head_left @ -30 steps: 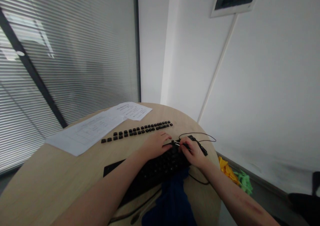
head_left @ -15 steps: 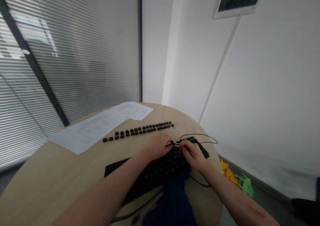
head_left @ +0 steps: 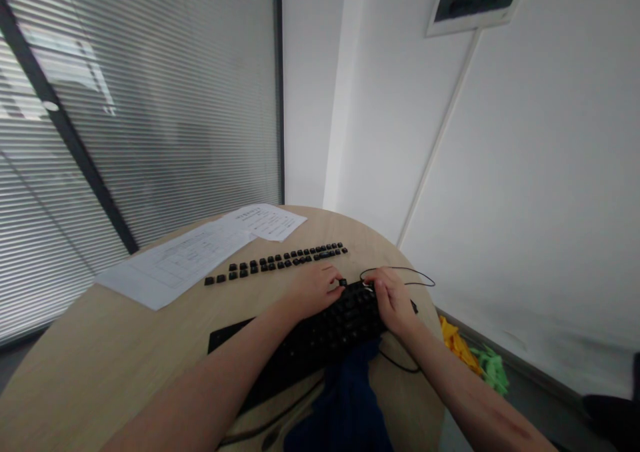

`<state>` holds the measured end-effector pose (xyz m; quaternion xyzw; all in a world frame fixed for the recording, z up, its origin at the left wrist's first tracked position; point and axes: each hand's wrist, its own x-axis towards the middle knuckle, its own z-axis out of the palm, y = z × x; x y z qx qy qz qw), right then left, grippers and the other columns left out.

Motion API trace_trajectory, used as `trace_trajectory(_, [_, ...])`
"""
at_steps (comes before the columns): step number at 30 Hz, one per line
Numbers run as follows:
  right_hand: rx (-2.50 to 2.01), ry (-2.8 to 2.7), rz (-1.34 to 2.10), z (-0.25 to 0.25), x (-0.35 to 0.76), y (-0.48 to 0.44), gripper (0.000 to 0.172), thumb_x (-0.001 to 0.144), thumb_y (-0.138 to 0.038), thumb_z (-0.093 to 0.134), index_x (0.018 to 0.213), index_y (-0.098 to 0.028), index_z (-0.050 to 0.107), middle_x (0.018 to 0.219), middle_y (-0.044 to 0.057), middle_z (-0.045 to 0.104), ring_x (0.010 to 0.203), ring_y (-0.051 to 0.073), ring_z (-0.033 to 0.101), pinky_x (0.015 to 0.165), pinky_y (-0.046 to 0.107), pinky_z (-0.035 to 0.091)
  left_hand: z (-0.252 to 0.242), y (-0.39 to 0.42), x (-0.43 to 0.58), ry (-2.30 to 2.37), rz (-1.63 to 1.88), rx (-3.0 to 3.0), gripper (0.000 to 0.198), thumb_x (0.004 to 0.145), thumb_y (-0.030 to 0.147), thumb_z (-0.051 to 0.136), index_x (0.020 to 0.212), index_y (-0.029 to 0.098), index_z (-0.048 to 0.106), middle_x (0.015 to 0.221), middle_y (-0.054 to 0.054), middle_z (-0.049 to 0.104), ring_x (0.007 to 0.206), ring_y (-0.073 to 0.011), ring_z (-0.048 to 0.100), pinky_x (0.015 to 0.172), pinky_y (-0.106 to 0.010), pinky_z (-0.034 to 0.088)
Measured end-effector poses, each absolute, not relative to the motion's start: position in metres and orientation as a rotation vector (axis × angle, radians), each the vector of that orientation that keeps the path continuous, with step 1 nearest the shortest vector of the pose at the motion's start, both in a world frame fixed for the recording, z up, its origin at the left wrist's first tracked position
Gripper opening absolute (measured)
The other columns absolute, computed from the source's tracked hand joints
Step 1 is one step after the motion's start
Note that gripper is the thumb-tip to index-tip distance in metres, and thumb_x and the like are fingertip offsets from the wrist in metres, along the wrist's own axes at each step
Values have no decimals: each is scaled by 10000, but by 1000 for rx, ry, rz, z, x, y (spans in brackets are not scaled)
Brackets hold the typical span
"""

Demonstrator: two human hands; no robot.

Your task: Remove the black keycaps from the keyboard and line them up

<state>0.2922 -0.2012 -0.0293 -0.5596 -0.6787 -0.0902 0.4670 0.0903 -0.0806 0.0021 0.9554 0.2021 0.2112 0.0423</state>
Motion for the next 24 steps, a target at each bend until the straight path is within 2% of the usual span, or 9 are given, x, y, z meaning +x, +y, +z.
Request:
trace_trajectory(3, [-1368,-1694,-299,-28,290,-200,297,1003,-234,355,1002,-207,651,1017,110,672,1020,258,608,929,438,473,2,-82,90,581,624,2918,218,920,363,595,1043,208,686,974,-40,687,949,-202,630,862,-321,481])
trace_trajectory(10, [-1437,-1828,-244,-38,294,-196,271,980,-174,409,1123,-216,635,999,91,700,907,226,665,820,363,534,3,-83,89,556,653,2913,233,955,367,561,1075,209,682,1037,-48,694,994,-208,627,906,-329,478])
trace_trajectory(16, [-1504,-1866,-306,-38,293,-195,238,955,-290,553,1163,-221,646,914,75,702,799,222,662,720,344,534,1,-81,90,529,618,2917,248,961,376,549,1088,211,682,1034,-59,697,996,-209,628,919,-331,483])
trace_trajectory(24, [-1460,-1909,-312,-39,291,-194,229,941,-302,591,1145,-234,671,892,66,698,818,227,666,720,340,530,-1,-81,90,448,612,2934,259,966,404,546,1071,211,682,1049,-49,696,1003,-206,629,927,-334,478])
